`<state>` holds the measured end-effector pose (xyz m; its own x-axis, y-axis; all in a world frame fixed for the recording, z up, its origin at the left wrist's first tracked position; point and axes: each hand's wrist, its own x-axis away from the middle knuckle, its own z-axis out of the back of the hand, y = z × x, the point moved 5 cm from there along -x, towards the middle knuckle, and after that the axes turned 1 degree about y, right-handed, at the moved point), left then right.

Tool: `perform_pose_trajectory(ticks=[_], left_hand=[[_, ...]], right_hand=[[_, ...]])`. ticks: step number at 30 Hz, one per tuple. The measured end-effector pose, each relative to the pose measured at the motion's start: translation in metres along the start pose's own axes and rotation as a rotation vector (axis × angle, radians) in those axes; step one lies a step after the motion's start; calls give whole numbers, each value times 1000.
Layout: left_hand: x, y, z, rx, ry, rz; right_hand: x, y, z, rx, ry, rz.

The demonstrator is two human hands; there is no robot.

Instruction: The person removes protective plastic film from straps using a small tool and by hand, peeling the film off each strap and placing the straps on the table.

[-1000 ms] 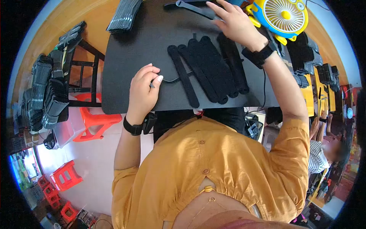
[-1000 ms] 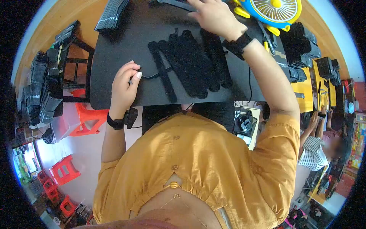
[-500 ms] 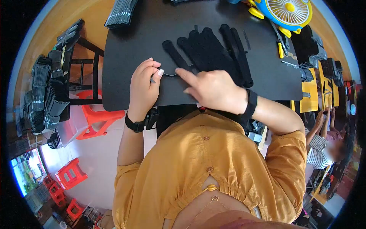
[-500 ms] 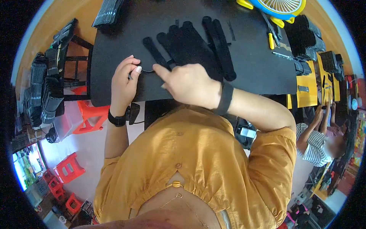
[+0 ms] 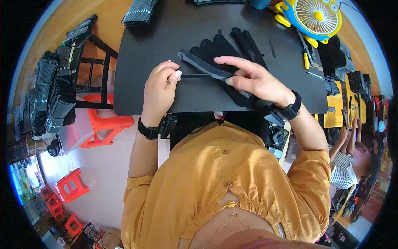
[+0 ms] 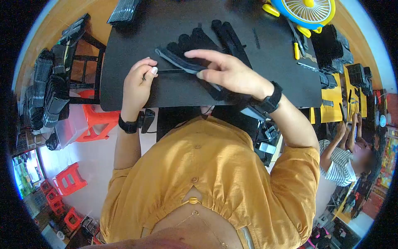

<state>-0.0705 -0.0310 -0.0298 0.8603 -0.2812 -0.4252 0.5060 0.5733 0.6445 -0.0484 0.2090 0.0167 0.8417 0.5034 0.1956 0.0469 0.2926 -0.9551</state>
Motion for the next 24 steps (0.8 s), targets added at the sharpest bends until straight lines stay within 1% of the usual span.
perform_pose_trajectory(ticks=[1, 2, 3, 4, 5, 7, 8, 10, 11, 13, 14, 15, 17, 19, 21, 22, 24], left_hand=[[2, -7, 1, 5, 59, 26], [2, -11, 4, 10, 122, 51], [0, -11, 6, 8, 132, 52], [0, -9, 9, 9, 139, 56], [-1, -7, 10, 11, 146, 58], [0, -7, 9, 14, 152, 66], [-1, -6, 10, 16, 172, 73], [0, -6, 11, 21, 184, 76], [1, -7, 10, 23, 176, 87], [1, -9, 10, 21, 168, 95], [2, -10, 10, 29, 170, 109], [2, -11, 11, 36, 174, 124], [2, -13, 13, 53, 185, 123], [-2, -15, 21, 70, 199, 122], [-9, -23, 37, -36, 122, 187], [-12, -25, 43, -110, 128, 135], [-17, -28, 47, -179, 51, 149]], right_hand=[[3, 1, 6, 2, -2, 2], [6, 1, 18, 0, 51, 12], [9, -1, 29, 0, 102, 25], [16, -9, 38, -108, 179, 36], [19, -12, 49, -109, 283, 19], [28, -18, 67, 108, 300, 80], [28, -21, 72, 112, 303, 81], [23, -20, 79, 410, 218, -32], [19, -18, 84, 408, 224, -33], [1, -11, 89, 253, 74, -84], [-7, -2, 99, 204, 79, 8], [-10, 0, 105, 67, 76, -54], [-13, -2, 108, -40, 80, -91], [-12, 1, 106, -36, 115, -97], [-10, 6, 107, -39, 151, -105], [-7, 8, 109, -32, 146, -89], [0, 12, 112, -11, 167, -68]])
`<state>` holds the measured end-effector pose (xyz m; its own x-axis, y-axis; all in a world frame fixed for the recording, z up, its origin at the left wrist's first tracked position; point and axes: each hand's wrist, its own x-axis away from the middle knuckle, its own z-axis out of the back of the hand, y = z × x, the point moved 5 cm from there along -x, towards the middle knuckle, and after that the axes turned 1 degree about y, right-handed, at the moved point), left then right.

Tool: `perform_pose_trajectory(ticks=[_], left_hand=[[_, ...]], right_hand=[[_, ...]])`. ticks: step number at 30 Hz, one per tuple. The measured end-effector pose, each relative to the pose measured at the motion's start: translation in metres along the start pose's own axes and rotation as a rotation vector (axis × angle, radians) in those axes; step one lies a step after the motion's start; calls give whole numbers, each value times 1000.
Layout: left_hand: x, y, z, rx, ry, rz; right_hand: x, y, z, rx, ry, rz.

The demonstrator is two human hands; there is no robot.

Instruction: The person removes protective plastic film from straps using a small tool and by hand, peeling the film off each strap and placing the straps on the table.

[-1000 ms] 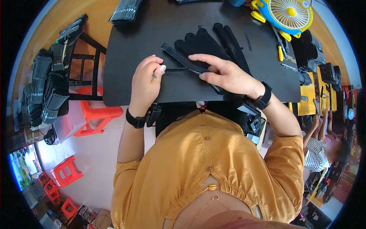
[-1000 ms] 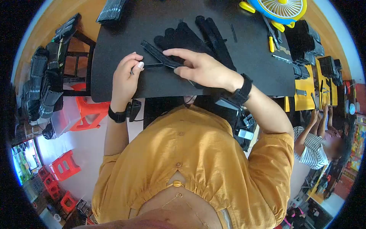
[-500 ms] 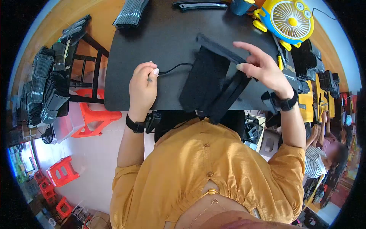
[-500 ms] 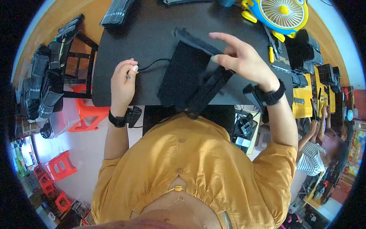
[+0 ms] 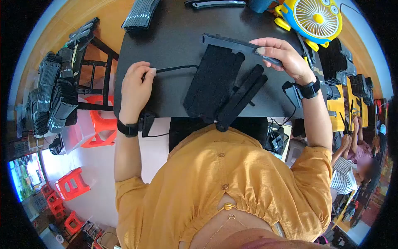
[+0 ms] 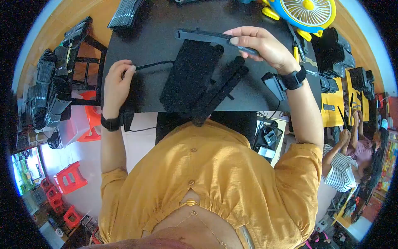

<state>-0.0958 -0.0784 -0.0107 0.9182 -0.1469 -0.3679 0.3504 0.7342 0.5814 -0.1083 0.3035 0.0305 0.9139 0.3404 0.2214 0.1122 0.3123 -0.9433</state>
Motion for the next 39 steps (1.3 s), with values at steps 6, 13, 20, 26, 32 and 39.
perform_pose_trajectory(ticks=[6, 13, 20, 26, 32, 39], left_hand=[[-18, -26, 1, 93, -116, 29], [-29, -76, 5, 172, -18, 298], [-27, -42, -11, 44, -9, 38], [-18, -33, -19, 51, -17, -41], [-15, -36, -18, 91, 0, -16], [-14, -35, -16, 133, -14, 28]], right_hand=[[25, 18, 41, -36, 87, 50], [63, 64, 95, -252, 278, -80], [47, 39, 53, 174, 271, -47], [-10, -29, 5, 1071, 566, 690], [39, -30, -154, 998, -23, 846], [60, 8, -171, 948, -1, 842]])
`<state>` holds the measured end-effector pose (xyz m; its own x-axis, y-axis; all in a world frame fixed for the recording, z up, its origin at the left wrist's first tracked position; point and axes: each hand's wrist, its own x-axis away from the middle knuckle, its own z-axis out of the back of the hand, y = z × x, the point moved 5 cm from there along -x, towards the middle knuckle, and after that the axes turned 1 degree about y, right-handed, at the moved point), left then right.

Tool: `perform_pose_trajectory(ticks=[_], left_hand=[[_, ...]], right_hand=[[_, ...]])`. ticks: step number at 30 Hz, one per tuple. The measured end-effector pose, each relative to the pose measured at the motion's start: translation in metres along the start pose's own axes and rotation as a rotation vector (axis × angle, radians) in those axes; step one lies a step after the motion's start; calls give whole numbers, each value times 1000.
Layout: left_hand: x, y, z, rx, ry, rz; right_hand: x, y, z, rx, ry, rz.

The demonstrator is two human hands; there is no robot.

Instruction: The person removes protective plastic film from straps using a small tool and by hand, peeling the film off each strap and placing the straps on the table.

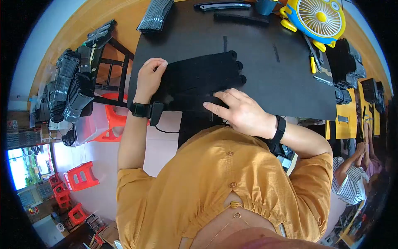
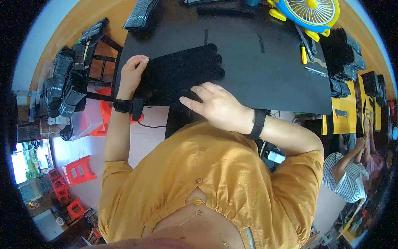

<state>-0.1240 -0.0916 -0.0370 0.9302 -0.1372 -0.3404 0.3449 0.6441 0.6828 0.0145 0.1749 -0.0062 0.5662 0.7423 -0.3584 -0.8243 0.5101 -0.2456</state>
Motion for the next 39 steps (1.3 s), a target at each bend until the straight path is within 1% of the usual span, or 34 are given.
perform_pose_trajectory(ticks=[3, 5, 8, 10, 13, 16, 18, 20, 22, 23, 25, 27, 28, 31, 32, 34, 36, 38, 39], left_hand=[[0, -2, -2, 38, -27, -10], [0, -4, -4, 70, -48, -16], [0, -2, -4, 65, -58, -38], [-1, -2, -5, 89, -106, -22], [-1, 0, -4, 57, -113, -23], [-1, 4, -7, 103, -135, 25], [-1, 6, -9, 99, -141, 6], [-1, 6, -11, 96, -145, -10], [-1, -1, -11, 136, -133, 40], [-1, -3, -9, 136, -129, 39], [-1, -7, -2, 71, -39, 48], [-1, -7, -1, 79, -21, 36], [-2, -6, -1, 83, -3, 20], [0, -3, -1, 95, -16, 23], [0, -2, -2, 100, -19, 19], [0, -3, -2, 121, -11, 47], [-1, -3, -4, 121, -12, 34], [-2, -2, -3, 116, -8, 19], [-1, -1, -3, 111, -9, 24]], right_hand=[[5, 0, 10, -64, 15, -82], [8, 10, 18, -192, 58, -186], [10, 15, 36, -207, 104, -243], [12, 21, 47, -170, 158, -259], [17, 31, 69, -116, 344, -338], [26, 42, 78, -131, 471, -459], [29, 44, 76, -92, 474, -501], [32, 48, 76, 20, 541, -527], [40, 58, 81, 114, 631, -513], [47, 67, 85, 170, 663, -559], [67, 88, 94, 245, 662, -654], [83, 101, 98, 241, 584, -753], [88, 101, 97, 247, 586, -758], [96, 104, 91, 172, 491, -845], [95, 103, 94, 178, 492, -849], [90, 99, 96, 148, 454, -784], [79, 103, 97, 157, 481, -735], [55, 111, 99, 118, 440, -631], [37, 117, 101, 141, 443, -544]])
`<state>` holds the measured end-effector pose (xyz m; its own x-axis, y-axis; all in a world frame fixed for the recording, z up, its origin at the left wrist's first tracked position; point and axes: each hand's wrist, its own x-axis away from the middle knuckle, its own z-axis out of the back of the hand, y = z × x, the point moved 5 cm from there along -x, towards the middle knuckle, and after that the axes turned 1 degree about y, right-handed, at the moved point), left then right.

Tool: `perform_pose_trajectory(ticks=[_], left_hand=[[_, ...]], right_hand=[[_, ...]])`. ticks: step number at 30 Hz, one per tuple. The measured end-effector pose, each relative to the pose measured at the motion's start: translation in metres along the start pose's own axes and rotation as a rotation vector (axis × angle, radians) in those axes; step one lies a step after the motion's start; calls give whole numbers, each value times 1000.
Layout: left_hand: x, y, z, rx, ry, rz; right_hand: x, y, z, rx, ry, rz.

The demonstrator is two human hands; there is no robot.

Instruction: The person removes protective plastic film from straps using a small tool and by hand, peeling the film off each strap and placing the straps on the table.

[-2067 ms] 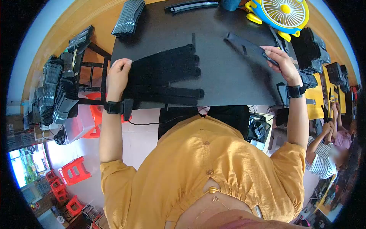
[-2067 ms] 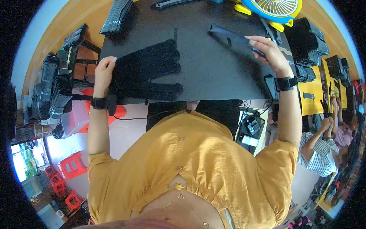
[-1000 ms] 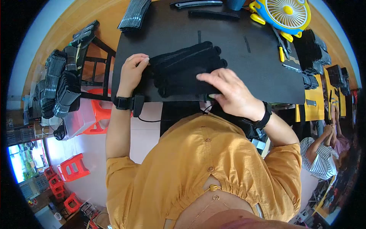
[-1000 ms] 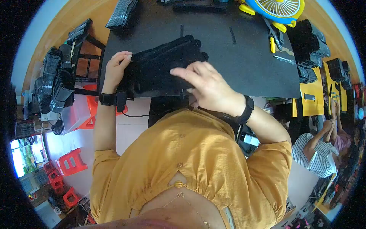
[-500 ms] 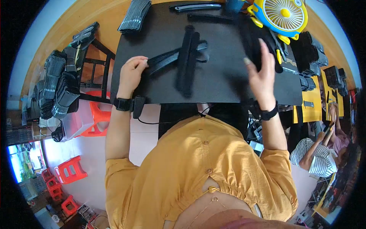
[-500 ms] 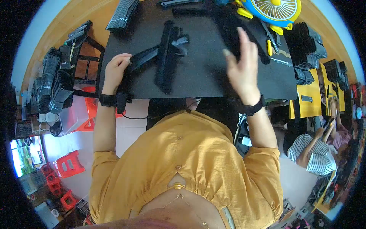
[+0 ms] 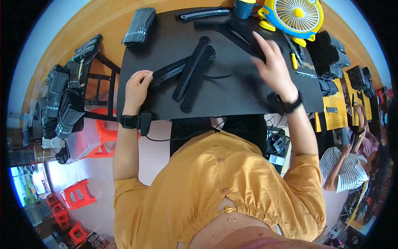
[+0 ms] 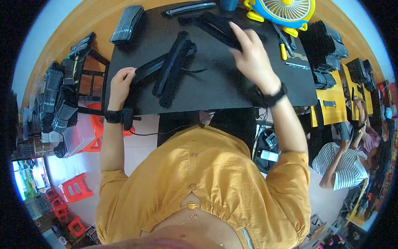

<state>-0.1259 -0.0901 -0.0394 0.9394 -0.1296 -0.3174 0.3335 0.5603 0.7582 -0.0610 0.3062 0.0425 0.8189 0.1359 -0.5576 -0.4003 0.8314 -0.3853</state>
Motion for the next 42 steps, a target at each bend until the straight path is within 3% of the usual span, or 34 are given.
perform_pose_trajectory(ticks=[3, 5, 7, 12, 15, 17, 19, 21, 25, 36, 42], left_hand=[[0, 1, 0, -21, -8, 5], [1, -1, 1, -45, -18, -26], [1, 1, 1, -18, -2, -27], [3, 0, -1, -9, -3, 42], [5, 2, 0, -21, -14, 41], [6, 3, 1, -20, -10, 44], [6, 4, 1, -42, 4, 41], [5, 2, 0, -23, 0, 50], [5, 2, 1, -16, 5, 50], [4, -2, -6, 9, -19, 34], [1, -2, -6, 0, -45, 31]], right_hand=[[-46, 13, -39, 215, 47, 230], [-59, 37, -73, 376, -44, 137], [-67, 47, -95, 465, -449, -51], [-99, 64, -143, 222, -531, 32], [-118, 51, -145, 236, -364, 184], [-122, 3, -114, -9, -351, 181], [-113, -38, -99, -182, -432, 448], [-93, -80, -85, -324, -685, 579], [-45, -103, -96, 78, -656, 803], [-9, -92, -86, -82, -486, 544], [4, -88, -84, -60, -440, 580]])
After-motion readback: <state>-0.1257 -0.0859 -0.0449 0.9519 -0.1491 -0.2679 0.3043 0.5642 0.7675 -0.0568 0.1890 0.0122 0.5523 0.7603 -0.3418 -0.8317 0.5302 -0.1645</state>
